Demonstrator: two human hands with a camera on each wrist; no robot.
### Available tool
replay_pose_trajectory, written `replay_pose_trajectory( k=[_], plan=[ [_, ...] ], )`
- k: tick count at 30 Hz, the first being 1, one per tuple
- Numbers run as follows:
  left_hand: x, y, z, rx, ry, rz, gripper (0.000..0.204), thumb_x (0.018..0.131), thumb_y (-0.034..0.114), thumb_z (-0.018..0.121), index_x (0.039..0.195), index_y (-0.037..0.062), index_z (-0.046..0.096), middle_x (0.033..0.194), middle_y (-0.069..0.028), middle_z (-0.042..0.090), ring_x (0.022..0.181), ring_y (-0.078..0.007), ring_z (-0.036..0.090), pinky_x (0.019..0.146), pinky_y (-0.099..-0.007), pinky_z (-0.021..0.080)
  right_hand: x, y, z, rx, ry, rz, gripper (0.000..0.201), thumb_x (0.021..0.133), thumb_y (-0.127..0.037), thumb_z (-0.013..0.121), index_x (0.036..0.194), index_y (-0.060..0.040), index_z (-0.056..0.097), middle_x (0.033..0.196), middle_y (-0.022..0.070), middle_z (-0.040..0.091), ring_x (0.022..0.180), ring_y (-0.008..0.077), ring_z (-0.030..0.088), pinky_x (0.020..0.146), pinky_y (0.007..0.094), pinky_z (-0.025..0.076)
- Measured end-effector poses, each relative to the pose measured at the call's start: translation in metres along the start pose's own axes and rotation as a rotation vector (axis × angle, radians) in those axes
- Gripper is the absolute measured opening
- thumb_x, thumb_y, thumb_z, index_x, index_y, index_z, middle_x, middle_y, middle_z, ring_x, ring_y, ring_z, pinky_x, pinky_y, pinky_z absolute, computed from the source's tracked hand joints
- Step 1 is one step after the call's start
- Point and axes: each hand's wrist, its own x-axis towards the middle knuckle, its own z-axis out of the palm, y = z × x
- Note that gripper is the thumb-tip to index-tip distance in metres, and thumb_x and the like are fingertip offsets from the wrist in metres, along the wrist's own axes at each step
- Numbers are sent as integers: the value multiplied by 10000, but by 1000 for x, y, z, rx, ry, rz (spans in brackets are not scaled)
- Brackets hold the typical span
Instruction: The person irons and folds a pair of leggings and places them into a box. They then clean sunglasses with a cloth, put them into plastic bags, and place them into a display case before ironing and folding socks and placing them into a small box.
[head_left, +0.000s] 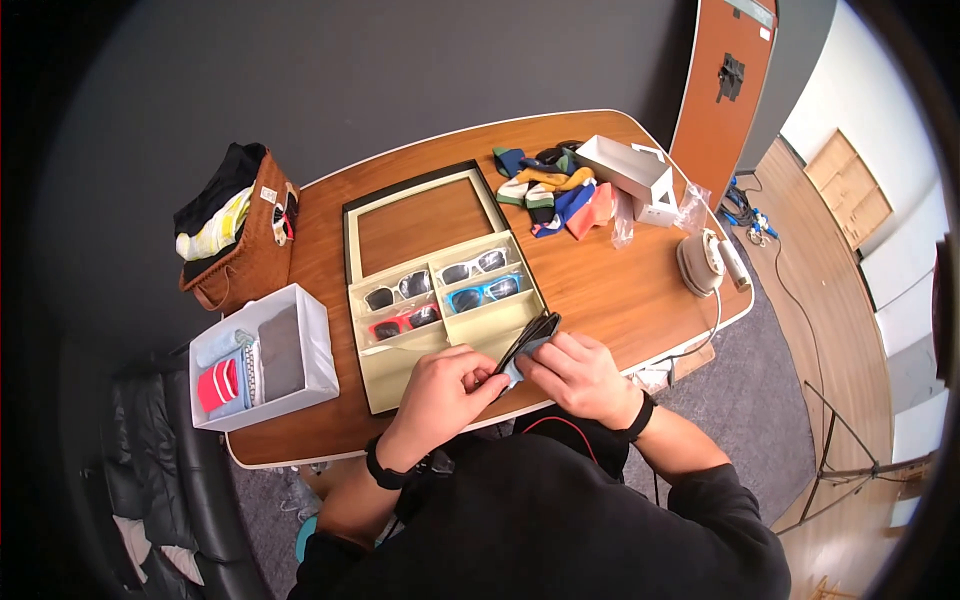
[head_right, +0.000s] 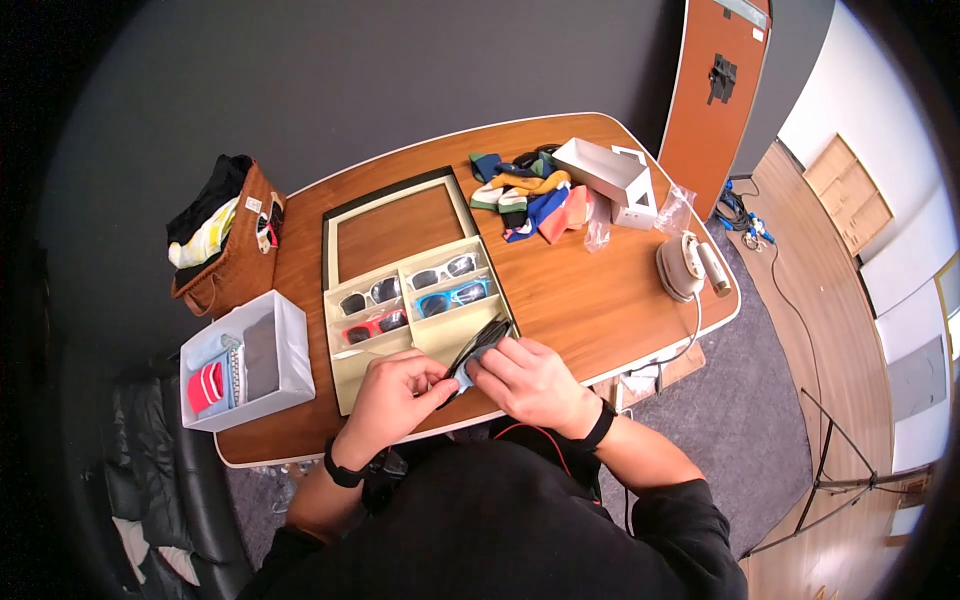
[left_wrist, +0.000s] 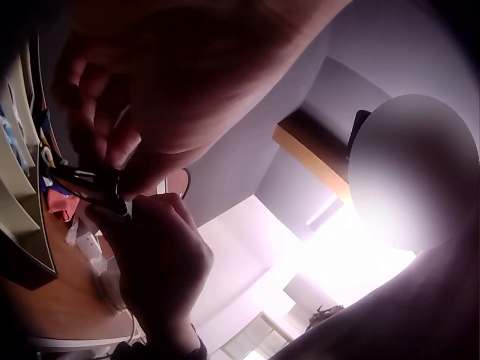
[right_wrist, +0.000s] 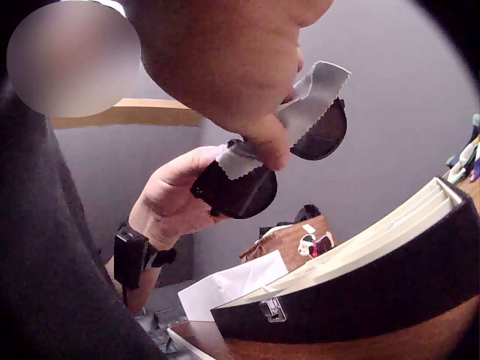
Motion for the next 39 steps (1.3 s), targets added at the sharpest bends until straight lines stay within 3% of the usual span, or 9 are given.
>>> replay_pose_trajectory(
  k=[4, 9, 14, 22, 26, 32, 33, 36, 39],
  plan=[
    [1, -20, 5, 38, 107, 0, 160, 933, 110, 817, 936, -31, 741, 823, -113, 684, 639, -205, 662, 597, -342, 515, -6, -5, 21, 51, -35, 102, 293, 774, -157, 709, 1043, -45, 748, 911, 29, 605, 809, 200, 607, 673, 331, 535],
    [-6, -26, 0, 136, 172, 16, 134, 939, 44, 797, 971, -45, 701, 845, -103, 652, 666, -172, 637, 593, -323, 490, -2, -17, 36, 211, -138, 251, 196, 851, -149, 750, 1012, -38, 748, 915, 62, 620, 890, 244, 672, 728, 376, 564],
    [-15, -26, -13, 331, 234, 210, 159, 902, 71, 811, 991, -6, 703, 914, -131, 653, 805, -335, 674, 692, -428, 535, -2, -16, 40, 419, -57, 433, 191, 855, -137, 848, 1011, -48, 783, 871, 75, 639, 794, 282, 683, 677, 397, 561],
    [-22, -20, -25, 437, 236, 409, 239, 809, 25, 860, 998, -21, 720, 943, -119, 664, 813, -318, 645, 690, -433, 531, 3, -21, 45, 513, 148, 517, 293, 881, -83, 821, 1147, -26, 712, 874, 119, 629, 770, 315, 682, 659, 416, 562],
    [-21, -18, -27, 447, 248, 456, 237, 804, 28, 865, 990, -13, 725, 929, -110, 672, 812, -317, 643, 685, -429, 526, 5, -20, 44, 384, -21, 445, 373, 859, -52, 826, 1203, -56, 683, 918, 95, 660, 792, 319, 699, 668, 409, 562],
    [-22, -27, -27, 372, 429, 392, 188, 834, 1, 847, 964, -2, 712, 890, -107, 683, 753, -279, 632, 665, -372, 512, 11, -21, 42, 504, -24, 597, 199, 946, -57, 740, 1131, -24, 674, 970, 160, 655, 816, 387, 690, 686, 454, 570],
    [-26, -31, -26, 222, 465, 230, 163, 859, -10, 828, 964, -7, 703, 890, -102, 687, 726, -239, 615, 657, -342, 497, 13, -20, 40, 499, -25, 598, 199, 946, -57, 740, 1131, -24, 674, 970, 160, 655, 816, 387, 690, 686, 454, 570],
    [-28, -46, -25, -60, 486, 59, 125, 909, -29, 786, 980, -21, 685, 888, -75, 695, 683, -135, 562, 643, -274, 452, 13, -14, 35, 635, 107, 719, 167, 984, -37, 698, 1147, -16, 665, 979, 173, 677, 849, 376, 701, 730, 429, 563],
    [-30, -51, -35, -113, 295, 47, 149, 865, -43, 806, 967, -25, 699, 881, -55, 705, 707, -136, 571, 648, -266, 460, 3, -4, 40, 944, 207, 954, 139, 1087, -108, 656, 1184, -8, 658, 959, -7, 673, 847, 62, 599, 718, 265, 506]
  ],
)
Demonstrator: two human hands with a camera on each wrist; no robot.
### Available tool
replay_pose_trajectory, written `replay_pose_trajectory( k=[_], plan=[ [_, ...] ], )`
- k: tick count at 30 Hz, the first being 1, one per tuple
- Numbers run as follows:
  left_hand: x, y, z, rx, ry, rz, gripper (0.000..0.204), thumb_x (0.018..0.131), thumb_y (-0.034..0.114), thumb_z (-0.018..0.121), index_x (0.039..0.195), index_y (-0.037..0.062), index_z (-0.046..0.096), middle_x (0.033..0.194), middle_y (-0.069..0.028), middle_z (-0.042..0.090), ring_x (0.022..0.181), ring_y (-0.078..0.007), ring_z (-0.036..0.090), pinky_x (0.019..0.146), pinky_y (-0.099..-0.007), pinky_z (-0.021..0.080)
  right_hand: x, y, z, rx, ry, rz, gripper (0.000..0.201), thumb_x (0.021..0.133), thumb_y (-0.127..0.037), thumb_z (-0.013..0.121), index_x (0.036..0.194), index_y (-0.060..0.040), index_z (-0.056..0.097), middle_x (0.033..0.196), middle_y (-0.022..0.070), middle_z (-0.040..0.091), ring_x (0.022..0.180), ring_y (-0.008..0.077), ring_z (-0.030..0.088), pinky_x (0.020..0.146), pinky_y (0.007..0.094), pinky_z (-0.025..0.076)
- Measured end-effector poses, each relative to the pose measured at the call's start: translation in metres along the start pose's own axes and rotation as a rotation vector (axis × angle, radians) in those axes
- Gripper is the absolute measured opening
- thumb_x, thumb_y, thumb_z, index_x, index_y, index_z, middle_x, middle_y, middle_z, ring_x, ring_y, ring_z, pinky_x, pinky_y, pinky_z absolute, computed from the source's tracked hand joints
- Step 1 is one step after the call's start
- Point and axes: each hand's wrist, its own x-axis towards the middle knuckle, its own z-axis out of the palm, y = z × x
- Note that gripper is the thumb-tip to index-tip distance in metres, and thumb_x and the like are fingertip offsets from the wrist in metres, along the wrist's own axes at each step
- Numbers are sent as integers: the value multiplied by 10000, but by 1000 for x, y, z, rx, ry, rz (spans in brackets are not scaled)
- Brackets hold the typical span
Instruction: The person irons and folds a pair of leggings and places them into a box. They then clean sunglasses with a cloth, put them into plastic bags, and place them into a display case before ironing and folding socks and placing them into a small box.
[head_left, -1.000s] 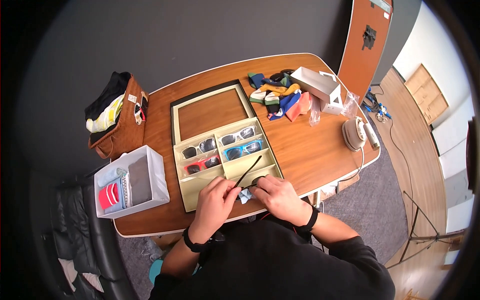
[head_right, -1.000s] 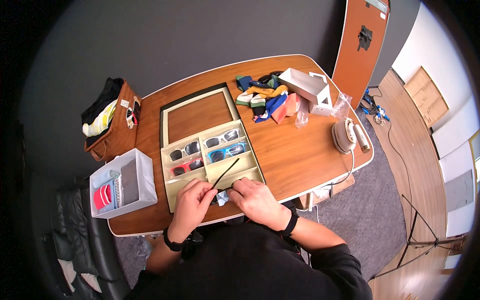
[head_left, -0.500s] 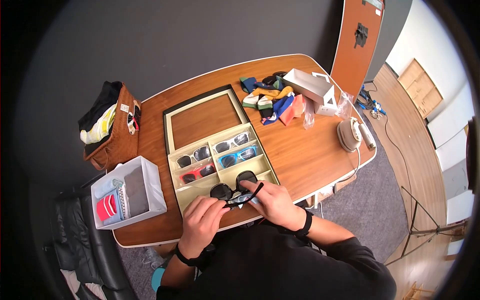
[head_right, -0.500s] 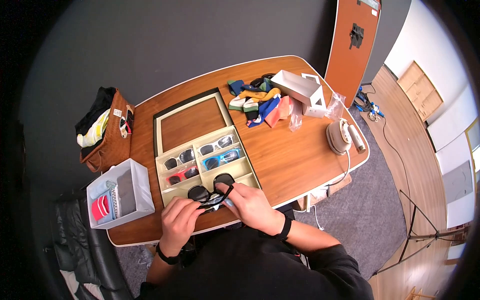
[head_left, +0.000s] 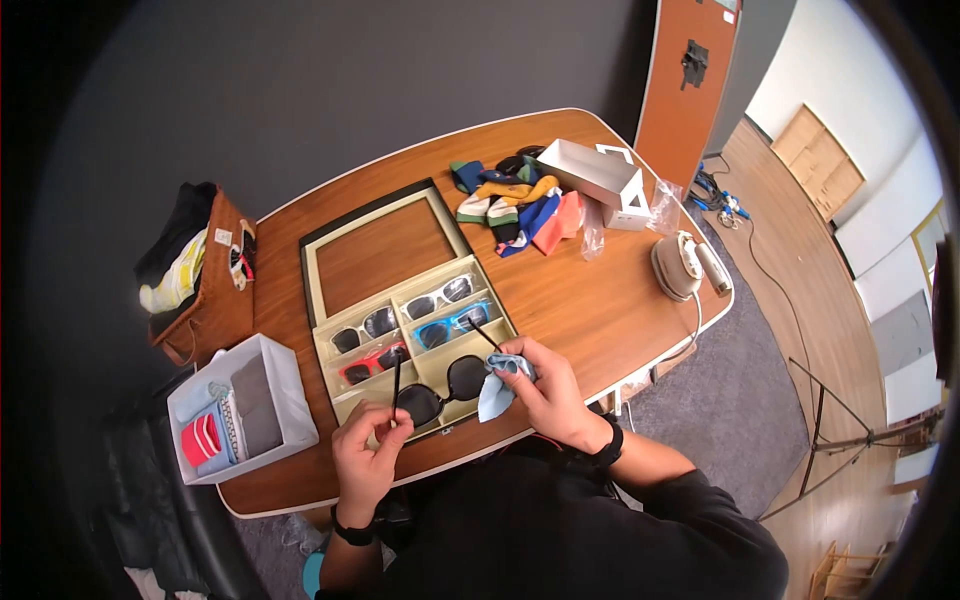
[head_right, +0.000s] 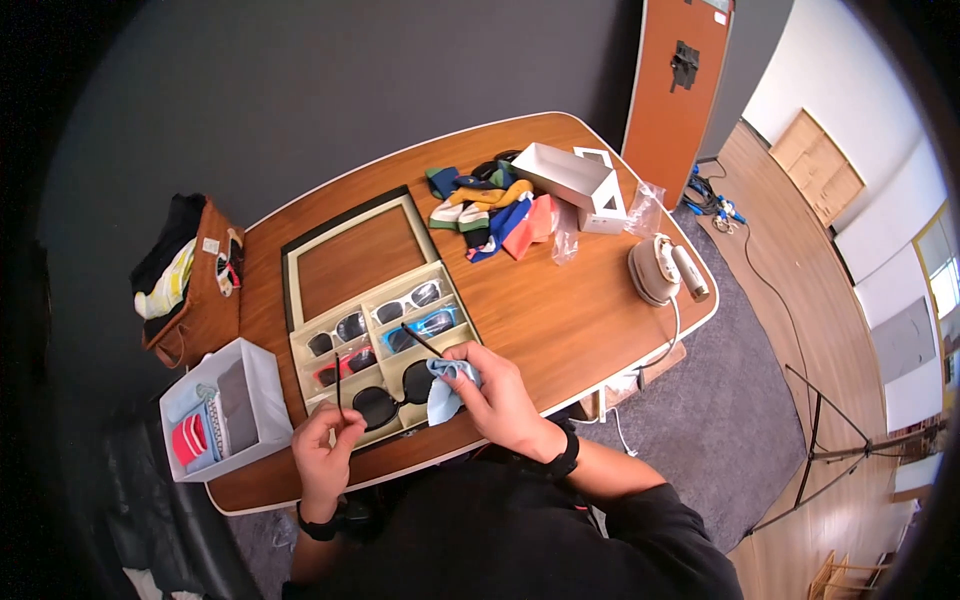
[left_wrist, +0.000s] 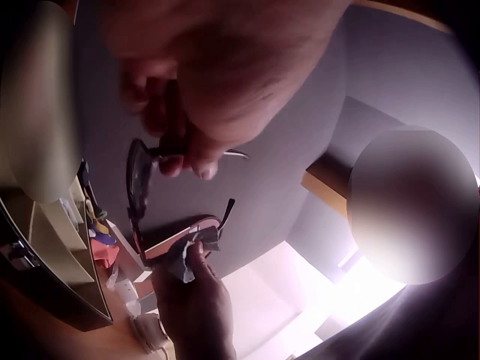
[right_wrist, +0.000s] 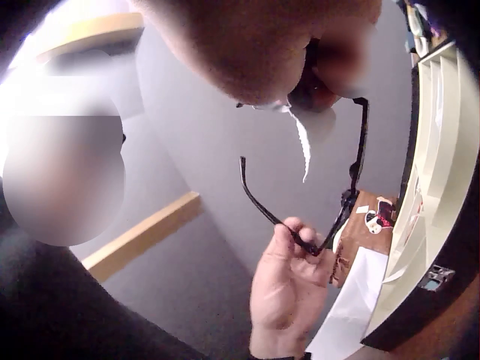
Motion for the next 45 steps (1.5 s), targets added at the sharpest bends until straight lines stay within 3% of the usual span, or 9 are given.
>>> replay_pose_trajectory(
  k=[7, 12, 16, 24, 29, 32, 35, 36, 45],
  plan=[
    [22, 13, -16, -62, -396, 58, 138, 804, -56, 830, 925, -6, 786, 938, -58, 741, 831, -187, 653, 714, -297, 524, 7, 15, -8, 463, -47, 185, 162, 1126, -163, 611, 1182, -17, 654, 999, -32, 668, 927, 42, 590, 826, 237, 497],
    [25, 21, -10, -64, -300, -117, 106, 824, -32, 838, 917, -32, 785, 943, -78, 688, 846, -218, 665, 760, -322, 525, 18, 22, -11, 409, 92, 273, 289, 1138, -238, 603, 1149, 9, 751, 887, -55, 659, 836, 50, 585, 739, 272, 513],
    [28, 31, -14, 183, -160, -45, 134, 822, -11, 851, 921, -46, 769, 893, -88, 623, 802, -216, 647, 717, -329, 502, 40, 20, -57, -923, 432, -302, 190, 945, -62, 725, 1123, -59, 792, 1207, 168, 654, 1094, 364, 630, 902, 464, 533],
    [34, 35, -13, 368, -77, 88, 153, 805, 34, 864, 881, -28, 747, 854, -84, 590, 829, -272, 603, 742, -385, 480, 52, 89, -137, -592, 503, 147, 171, 984, -203, 733, 1018, -57, 816, 998, 154, 661, 886, 341, 620, 777, 426, 520],
    [38, 38, 0, 324, -128, 89, 148, 813, 41, 859, 898, -23, 755, 850, -89, 598, 828, -273, 602, 739, -387, 481, 40, 66, -147, -1314, 531, -227, 187, 973, -232, 747, 1046, -69, 804, 971, 110, 651, 907, 300, 631, 765, 417, 518],
    [46, 43, 7, 326, -155, 112, 146, 820, 44, 856, 902, -24, 756, 846, -94, 604, 828, -277, 602, 743, -387, 485, 39, 53, -150, -1233, 624, -200, 186, 975, -236, 741, 1028, -68, 801, 937, 117, 610, 904, 320, 620, 752, 434, 512],
    [53, 45, 21, 320, -179, 154, 142, 831, 58, 851, 897, -25, 756, 842, -99, 612, 832, -284, 609, 750, -393, 489, 37, 51, -148, -111, 414, 487, 381, 1124, -330, 613, 960, -25, 772, 824, 1, 687, 694, 100, 604, 623, 289, 469],
    [56, 44, 27, 320, -179, 183, 142, 840, 71, 848, 893, -24, 757, 840, -100, 617, 836, -289, 615, 753, -399, 490, 34, 47, -126, 109, 424, 273, 467, 1158, -382, 545, 937, -23, 748, 799, -35, 686, 665, 23, 565, 594, 218, 422],
    [81, 41, 91, 256, -205, 176, 153, 871, 126, 840, 889, -10, 772, 820, -115, 621, 802, -304, 627, 736, -404, 486, 17, 6, -7, 952, 151, 245, 492, 1140, -460, 527, 1217, -15, 722, 1096, 26, 774, 1026, 144, 717, 918, 319, 561]
  ],
)
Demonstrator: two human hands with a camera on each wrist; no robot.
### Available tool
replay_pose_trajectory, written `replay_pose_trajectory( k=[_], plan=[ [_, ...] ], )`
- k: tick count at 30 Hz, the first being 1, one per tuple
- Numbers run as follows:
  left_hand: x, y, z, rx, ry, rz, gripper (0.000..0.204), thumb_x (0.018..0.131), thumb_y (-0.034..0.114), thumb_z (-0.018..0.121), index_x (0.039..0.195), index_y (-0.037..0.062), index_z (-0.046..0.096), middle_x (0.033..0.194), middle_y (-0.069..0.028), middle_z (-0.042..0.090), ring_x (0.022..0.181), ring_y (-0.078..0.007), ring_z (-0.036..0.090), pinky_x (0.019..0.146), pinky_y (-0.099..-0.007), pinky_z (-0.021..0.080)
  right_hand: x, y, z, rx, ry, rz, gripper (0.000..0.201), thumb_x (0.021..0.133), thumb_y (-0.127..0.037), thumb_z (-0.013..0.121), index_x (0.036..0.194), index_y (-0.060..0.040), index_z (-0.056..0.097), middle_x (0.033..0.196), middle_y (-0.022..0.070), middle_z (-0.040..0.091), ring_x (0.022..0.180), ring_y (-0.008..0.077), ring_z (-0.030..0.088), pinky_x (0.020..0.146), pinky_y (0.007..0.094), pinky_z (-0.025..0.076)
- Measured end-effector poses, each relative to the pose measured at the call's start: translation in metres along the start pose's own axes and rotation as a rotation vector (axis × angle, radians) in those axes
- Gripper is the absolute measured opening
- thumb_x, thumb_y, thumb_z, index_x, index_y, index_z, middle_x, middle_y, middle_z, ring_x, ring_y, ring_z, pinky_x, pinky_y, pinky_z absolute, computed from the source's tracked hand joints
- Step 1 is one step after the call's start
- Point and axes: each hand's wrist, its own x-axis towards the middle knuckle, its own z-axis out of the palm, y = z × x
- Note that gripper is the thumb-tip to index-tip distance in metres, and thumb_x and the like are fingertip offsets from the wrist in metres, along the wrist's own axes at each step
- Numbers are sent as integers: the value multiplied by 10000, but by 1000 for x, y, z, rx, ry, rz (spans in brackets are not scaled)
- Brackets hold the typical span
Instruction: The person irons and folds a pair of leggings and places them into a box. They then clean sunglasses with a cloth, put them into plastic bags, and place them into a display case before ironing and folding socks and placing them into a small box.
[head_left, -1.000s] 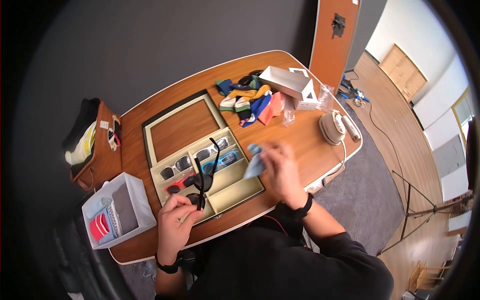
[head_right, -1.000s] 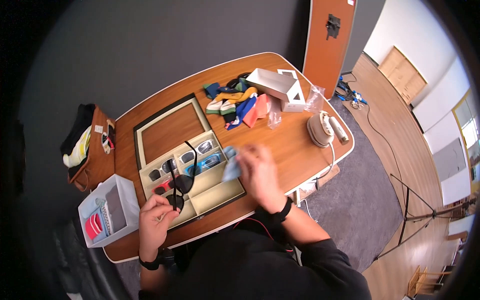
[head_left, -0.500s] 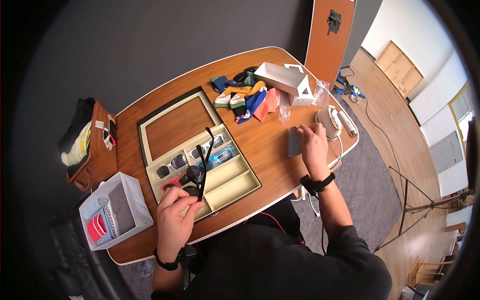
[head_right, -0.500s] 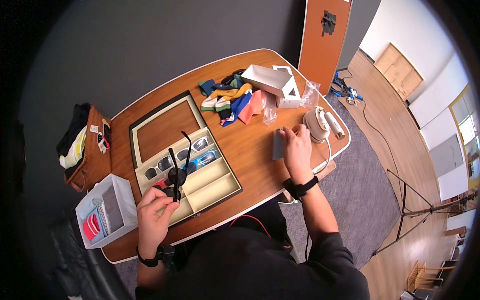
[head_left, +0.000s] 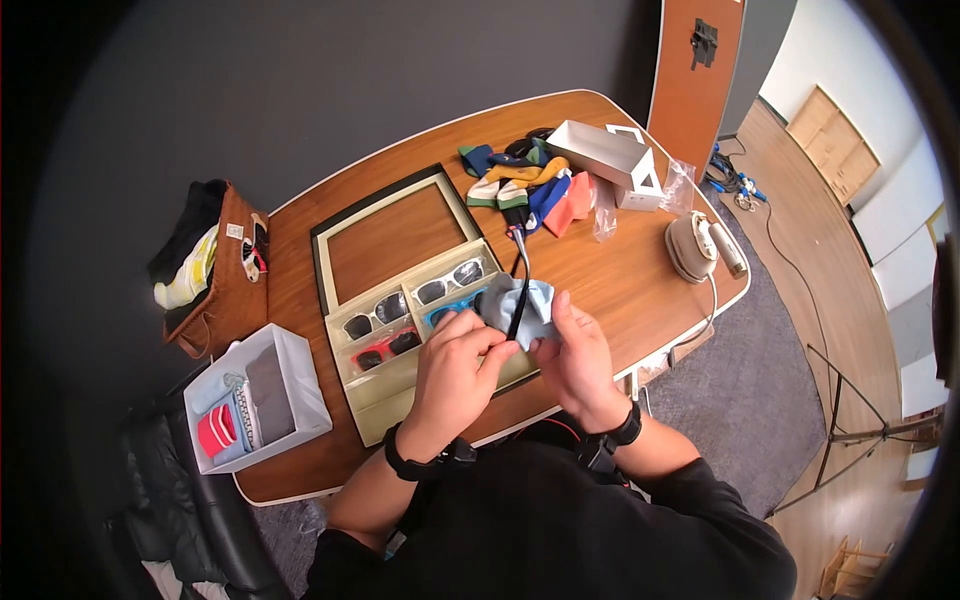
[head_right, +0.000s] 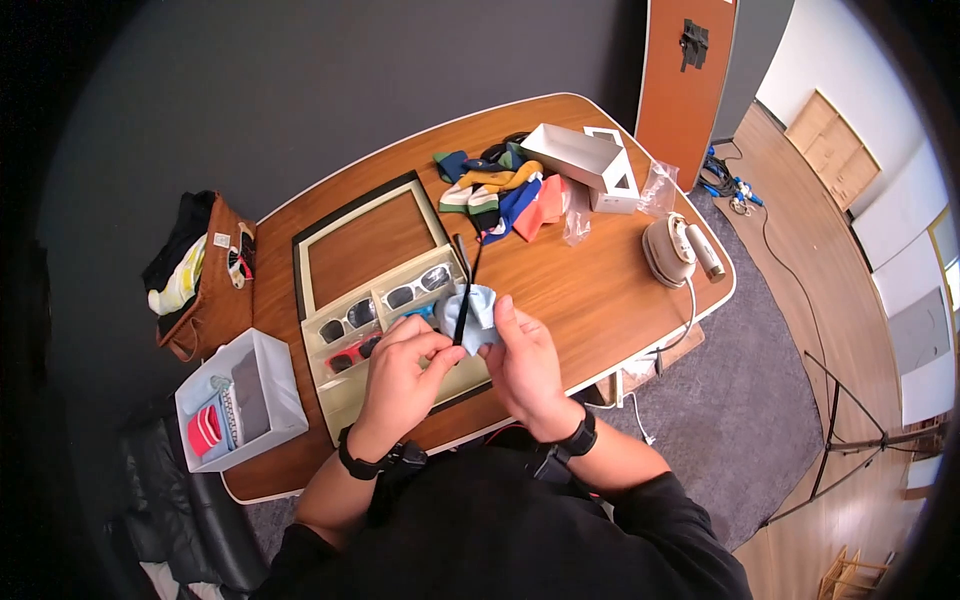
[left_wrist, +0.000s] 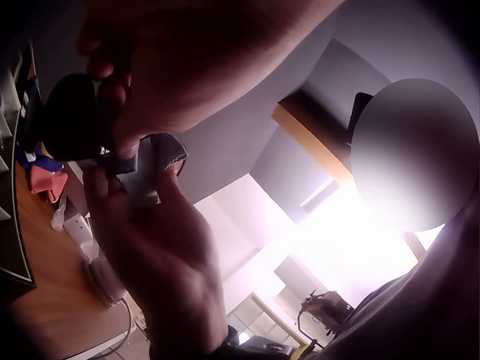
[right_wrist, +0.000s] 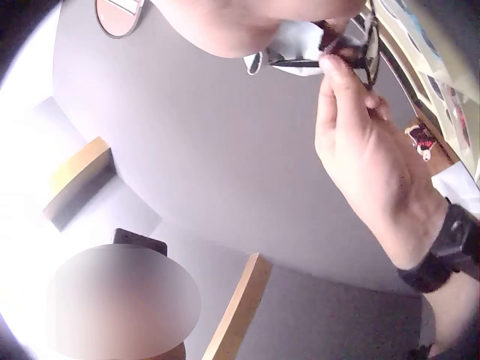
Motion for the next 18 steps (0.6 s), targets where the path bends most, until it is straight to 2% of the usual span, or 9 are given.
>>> replay_pose_trajectory(
  k=[1, 2, 5, 6, 8, 10, 12, 13, 18],
  plan=[
    [0, 0, 0, 2, 5, -1, 153, 871, 126, 840, 889, -10, 772, 820, -115, 621, 802, -304, 627, 736, -404, 486, 0, 4, 1, 70, -70, -26, 488, 1149, -426, 517, 1317, 0, 686, 1243, 54, 756, 1169, 185, 689, 1029, 335, 517],
    [0, 0, 0, 11, 33, 3, 150, 872, 123, 838, 887, -11, 771, 815, -112, 618, 807, -302, 626, 735, -405, 484, -2, 6, 2, 69, -74, -24, 488, 1149, -426, 517, 1317, 0, 686, 1243, 54, 756, 1169, 185, 689, 1029, 335, 517],
    [-1, 0, -5, 33, 76, 11, 143, 872, 116, 833, 882, -11, 768, 814, -106, 619, 819, -299, 623, 741, -405, 482, -13, 4, 16, 346, -172, -25, 400, 1112, -145, 499, 1453, 44, 590, 1455, 133, 657, 1326, 249, 615, 1161, 386, 427],
    [-1, 0, -8, 45, 88, 19, 140, 871, 112, 831, 878, -12, 766, 817, -103, 623, 825, -297, 622, 747, -403, 481, -12, 4, 13, 347, -177, -22, 400, 1112, -145, 499, 1453, 44, 590, 1455, 133, 657, 1326, 249, 615, 1161, 386, 427],
    [-3, -1, -14, 19, 79, -1, 136, 872, 107, 828, 876, -12, 764, 818, -101, 625, 832, -294, 622, 753, -403, 480, -11, 7, 4, 191, -201, 2, 414, 1061, -70, 511, 1444, 65, 593, 1426, 162, 670, 1299, 235, 625, 1138, 385, 445],
    [-3, -2, -18, -10, 68, -18, 131, 873, 103, 824, 874, -12, 761, 819, -99, 627, 839, -292, 622, 758, -403, 479, -7, 15, -6, 167, -172, 19, 394, 997, 27, 563, 1383, 54, 637, 1323, 147, 718, 1174, 191, 675, 1044, 343, 504],
    [-6, 0, -20, -14, -11, 8, 103, 858, 67, 804, 864, -18, 745, 831, -107, 632, 850, -300, 617, 770, -407, 479, -3, 23, -7, -181, -82, -161, 340, 949, 108, 610, 1263, 20, 708, 1110, 47, 764, 993, 92, 695, 897, 262, 536],
    [-6, 0, -18, -14, -13, 11, 103, 858, 67, 804, 864, -18, 745, 831, -107, 632, 850, -300, 617, 770, -407, 479, -3, 21, 2, -166, -17, -187, 297, 920, 104, 706, 1198, 2, 732, 1035, 6, 767, 905, 66, 689, 832, 243, 542],
    [-11, 2, -14, 105, -37, 115, 86, 812, 26, 780, 847, -26, 721, 843, -127, 599, 854, -331, 580, 772, -434, 477, -6, 29, 11, -255, 42, -149, 171, 921, 55, 760, 1083, 4, 779, 1002, 9, 775, 912, 73, 687, 833, 247, 542]
  ],
)
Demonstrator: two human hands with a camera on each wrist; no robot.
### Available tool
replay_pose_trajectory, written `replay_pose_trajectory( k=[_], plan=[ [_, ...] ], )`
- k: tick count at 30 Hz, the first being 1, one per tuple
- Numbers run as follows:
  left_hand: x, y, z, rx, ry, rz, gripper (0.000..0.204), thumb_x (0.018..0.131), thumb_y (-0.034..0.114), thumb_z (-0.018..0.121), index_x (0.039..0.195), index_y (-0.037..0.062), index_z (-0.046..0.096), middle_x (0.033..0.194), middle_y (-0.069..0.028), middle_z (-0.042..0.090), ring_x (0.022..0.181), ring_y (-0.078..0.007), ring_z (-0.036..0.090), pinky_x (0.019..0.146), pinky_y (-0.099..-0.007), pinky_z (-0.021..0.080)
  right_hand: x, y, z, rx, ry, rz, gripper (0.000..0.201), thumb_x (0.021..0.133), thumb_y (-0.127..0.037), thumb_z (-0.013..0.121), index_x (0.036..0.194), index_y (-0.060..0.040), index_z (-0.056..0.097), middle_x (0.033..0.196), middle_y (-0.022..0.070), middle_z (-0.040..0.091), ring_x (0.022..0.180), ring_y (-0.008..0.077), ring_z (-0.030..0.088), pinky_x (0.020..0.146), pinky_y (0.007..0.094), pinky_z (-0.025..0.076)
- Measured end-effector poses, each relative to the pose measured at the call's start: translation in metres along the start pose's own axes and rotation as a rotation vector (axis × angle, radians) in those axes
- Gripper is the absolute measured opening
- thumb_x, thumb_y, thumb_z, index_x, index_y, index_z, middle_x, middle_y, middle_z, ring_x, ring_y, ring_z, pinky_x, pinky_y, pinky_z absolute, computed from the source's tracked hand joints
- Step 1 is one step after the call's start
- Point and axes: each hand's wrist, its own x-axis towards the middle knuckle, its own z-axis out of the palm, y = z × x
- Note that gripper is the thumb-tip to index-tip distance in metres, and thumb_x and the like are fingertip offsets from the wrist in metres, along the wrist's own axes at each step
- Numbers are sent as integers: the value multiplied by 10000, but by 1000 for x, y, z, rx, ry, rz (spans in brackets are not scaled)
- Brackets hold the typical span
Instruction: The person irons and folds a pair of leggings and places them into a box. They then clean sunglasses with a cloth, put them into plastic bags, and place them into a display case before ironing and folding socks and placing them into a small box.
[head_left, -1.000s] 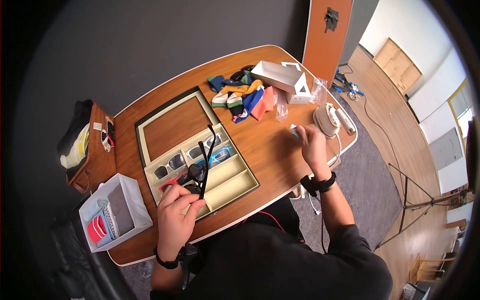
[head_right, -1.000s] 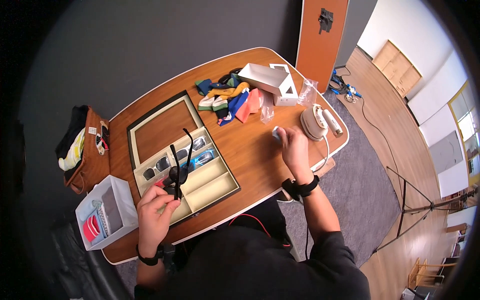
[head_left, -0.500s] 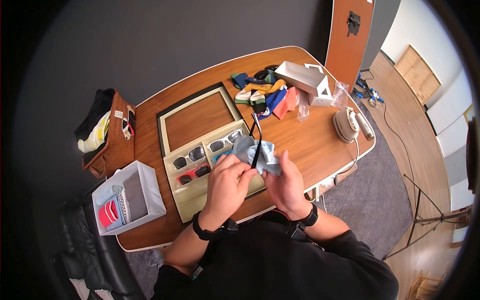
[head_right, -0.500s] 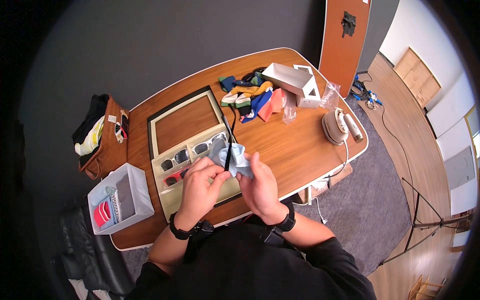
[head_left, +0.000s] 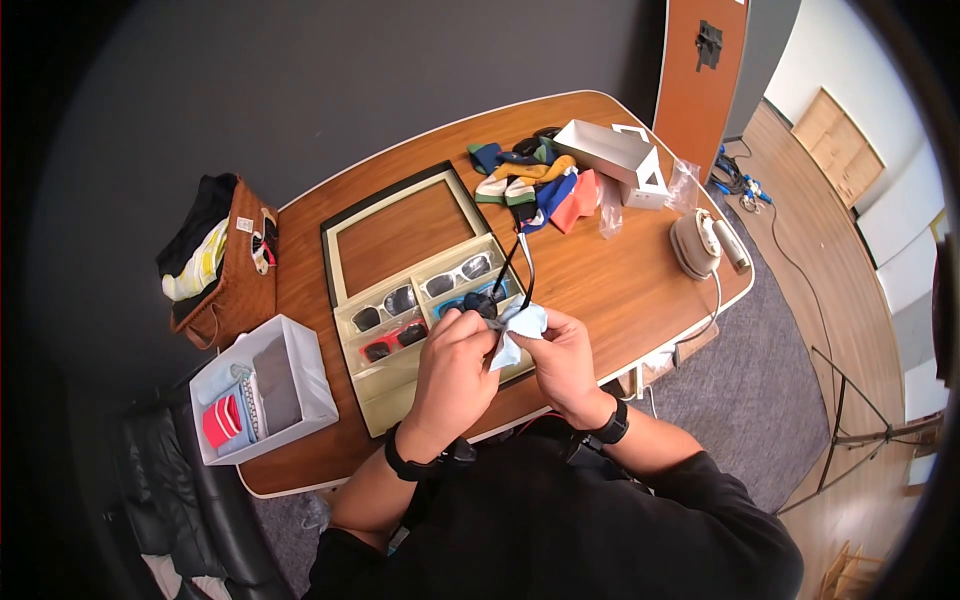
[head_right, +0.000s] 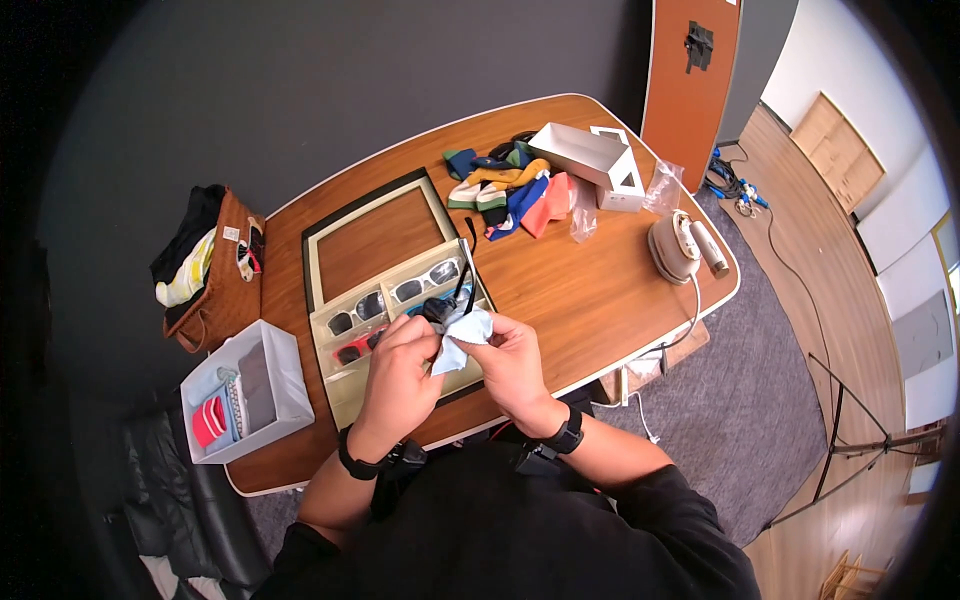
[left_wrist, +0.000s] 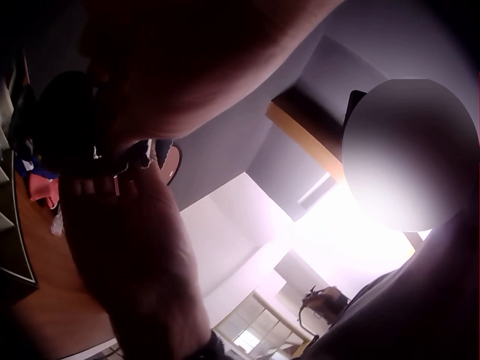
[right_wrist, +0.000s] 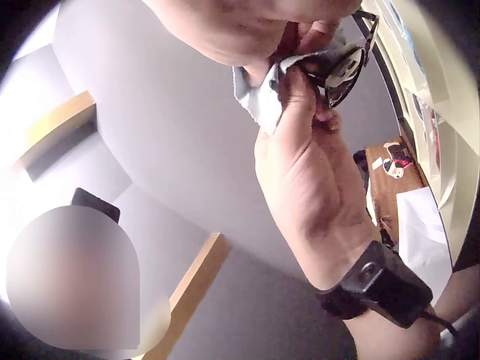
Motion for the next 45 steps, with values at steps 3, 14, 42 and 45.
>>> replay_pose_trajectory(
  k=[3, 14, 42, 45],
  plan=[
    [-3, 8, 3, 124, 53, 53, 96, 819, 43, 791, 855, -18, 726, 841, -117, 592, 848, -333, 568, 771, -450, 465, 5, -7, 3, 5, 72, 55, 123, 949, 27, 743, 1061, 4, 789, 949, 8, 775, 861, 82, 683, 791, 245, 531],
    [-7, 9, 1, 183, 97, 110, 118, 835, 94, 812, 854, 7, 734, 838, -96, 594, 847, -317, 566, 799, -457, 439, 25, -21, 8, 42, 48, 89, 114, 1004, -39, 702, 1071, -18, 792, 912, 9, 768, 747, 72, 643, 695, 237, 495],
    [-28, 16, -45, -340, 27, -105, 116, 870, 42, 842, 860, -17, 742, 795, -76, 614, 795, -227, 566, 730, -351, 451, 28, -11, -45, 12, 221, -80, 250, 996, 33, 668, 1236, 54, 732, 1172, 125, 785, 1013, 200, 759, 884, 315, 605],
    [-23, 24, -41, -329, -57, -19, 121, 863, 50, 848, 865, -16, 746, 803, -75, 619, 803, -233, 570, 732, -355, 457, 25, 3, -42, -193, 140, -176, 190, 973, 20, 733, 1156, 28, 784, 1086, 57, 805, 966, 113, 734, 856, 277, 588]
  ],
)
